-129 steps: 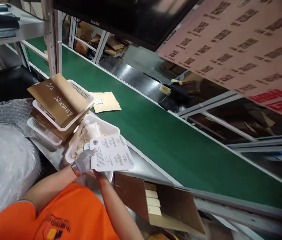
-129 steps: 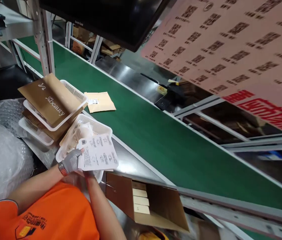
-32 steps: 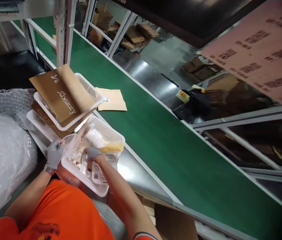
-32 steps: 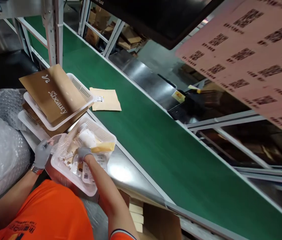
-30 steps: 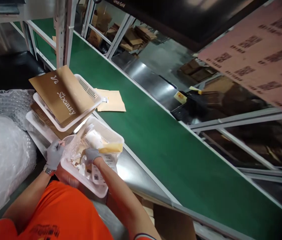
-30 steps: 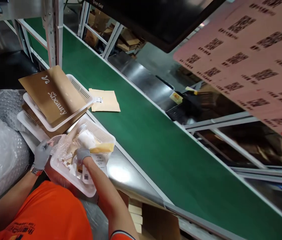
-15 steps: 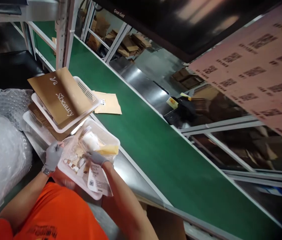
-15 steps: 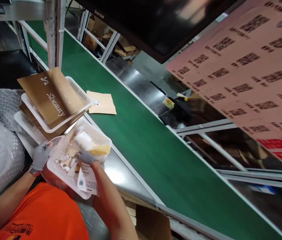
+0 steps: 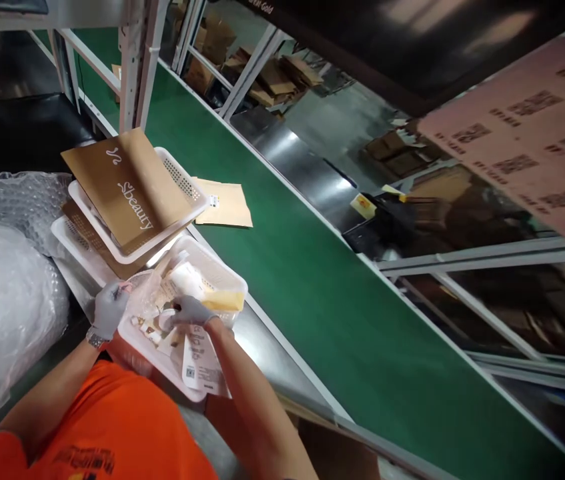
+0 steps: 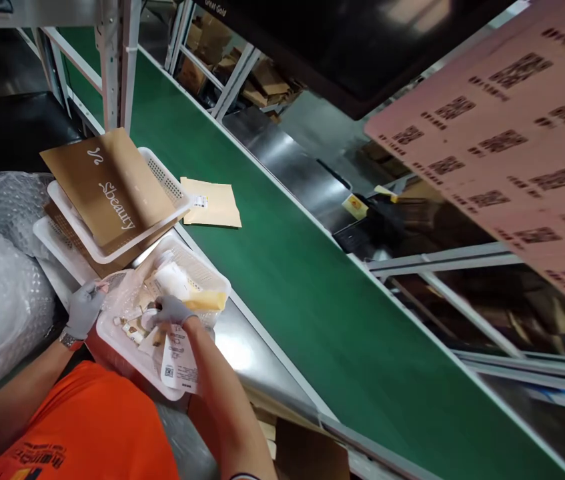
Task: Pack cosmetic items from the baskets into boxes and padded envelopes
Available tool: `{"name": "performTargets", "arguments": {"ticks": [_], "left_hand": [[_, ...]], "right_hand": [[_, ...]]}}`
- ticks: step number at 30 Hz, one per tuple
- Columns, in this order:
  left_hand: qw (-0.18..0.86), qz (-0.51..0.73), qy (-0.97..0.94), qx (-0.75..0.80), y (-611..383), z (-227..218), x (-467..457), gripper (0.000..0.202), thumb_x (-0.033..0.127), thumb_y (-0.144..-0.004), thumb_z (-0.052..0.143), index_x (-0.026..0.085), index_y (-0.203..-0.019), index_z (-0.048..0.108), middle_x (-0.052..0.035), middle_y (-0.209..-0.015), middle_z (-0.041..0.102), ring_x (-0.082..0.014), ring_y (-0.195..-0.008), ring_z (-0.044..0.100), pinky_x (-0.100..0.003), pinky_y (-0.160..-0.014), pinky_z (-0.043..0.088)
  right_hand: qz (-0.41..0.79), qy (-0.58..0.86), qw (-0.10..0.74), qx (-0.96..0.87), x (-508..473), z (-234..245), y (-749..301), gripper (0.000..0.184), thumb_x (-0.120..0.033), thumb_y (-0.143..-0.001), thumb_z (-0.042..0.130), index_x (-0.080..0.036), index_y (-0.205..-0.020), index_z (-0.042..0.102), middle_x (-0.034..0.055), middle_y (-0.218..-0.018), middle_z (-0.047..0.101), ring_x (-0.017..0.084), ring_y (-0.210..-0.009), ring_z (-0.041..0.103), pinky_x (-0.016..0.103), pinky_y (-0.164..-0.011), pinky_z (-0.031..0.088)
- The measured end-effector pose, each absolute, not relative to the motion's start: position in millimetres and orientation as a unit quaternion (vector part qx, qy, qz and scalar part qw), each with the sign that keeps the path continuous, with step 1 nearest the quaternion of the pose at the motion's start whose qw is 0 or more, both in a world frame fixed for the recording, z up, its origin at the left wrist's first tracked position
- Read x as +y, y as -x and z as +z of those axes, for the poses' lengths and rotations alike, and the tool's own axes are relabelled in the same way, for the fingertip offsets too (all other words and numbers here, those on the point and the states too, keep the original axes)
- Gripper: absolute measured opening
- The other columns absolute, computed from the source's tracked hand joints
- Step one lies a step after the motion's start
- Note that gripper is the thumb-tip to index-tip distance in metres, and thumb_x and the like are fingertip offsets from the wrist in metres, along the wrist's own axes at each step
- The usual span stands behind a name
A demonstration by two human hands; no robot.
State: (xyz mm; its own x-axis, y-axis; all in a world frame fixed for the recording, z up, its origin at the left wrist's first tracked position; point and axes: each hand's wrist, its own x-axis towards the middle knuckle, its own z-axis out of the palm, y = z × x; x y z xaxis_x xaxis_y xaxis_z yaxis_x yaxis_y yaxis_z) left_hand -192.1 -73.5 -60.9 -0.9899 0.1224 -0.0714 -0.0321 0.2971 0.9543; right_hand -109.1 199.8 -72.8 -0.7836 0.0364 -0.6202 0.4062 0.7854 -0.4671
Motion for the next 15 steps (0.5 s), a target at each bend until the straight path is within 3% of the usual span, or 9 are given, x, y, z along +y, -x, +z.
{"name": "performTargets", "arguments": {"ticks": [5,8,12,15], "left_hand": [[0.065,0.587,-0.025,0.807,192.4,-61.1,-73.9,0.030,0.051,-0.091,0.067,0.023,-0.091,0.079,-0.0040,-0.090,0.083,-0.0227,-0.085,0.073,-0.034,-0.083,0.056],[0.071,0.583,-0.024,0.809,190.9,-62.7,-72.1,0.034,0.054,-0.092,0.068,0.023,-0.092,0.079,-0.0035,-0.087,0.081,-0.0217,-0.082,0.071,-0.033,-0.080,0.055],[0.063,0.578,-0.054,0.812,188.0,-62.4,-66.8,0.034,0.054,-0.095,0.066,0.022,-0.085,0.075,-0.0017,-0.079,0.075,-0.0191,-0.075,0.066,-0.030,-0.073,0.051],[0.051,0.568,-0.078,0.818,186.6,-60.0,-62.6,0.032,0.050,-0.096,0.066,0.023,-0.079,0.072,0.0003,-0.074,0.069,-0.0170,-0.070,0.061,-0.028,-0.070,0.048]], "right_hand": [[-0.323,-0.076,0.133,0.934,237.7,-61.9,125.7,0.024,-0.019,-0.085,0.073,-0.020,-0.109,0.076,0.0062,-0.109,0.077,0.024,-0.104,0.070,0.035,-0.102,0.055],[-0.301,-0.093,0.048,0.948,259.9,-64.6,145.1,0.036,-0.013,-0.090,0.063,-0.020,-0.123,0.075,0.0125,-0.124,0.076,0.028,-0.120,0.070,0.043,-0.113,0.055],[-0.245,-0.089,0.047,0.964,273.4,-77.0,175.7,0.073,-0.011,-0.087,0.067,-0.021,-0.159,0.057,0.0178,-0.163,0.059,0.032,-0.152,0.055,0.051,-0.128,0.046],[-0.176,-0.039,0.097,0.979,276.6,-83.3,193.6,0.079,-0.015,-0.088,0.073,-0.016,-0.163,0.052,0.0191,-0.161,0.060,0.033,-0.146,0.058,0.049,-0.125,0.047]]}}
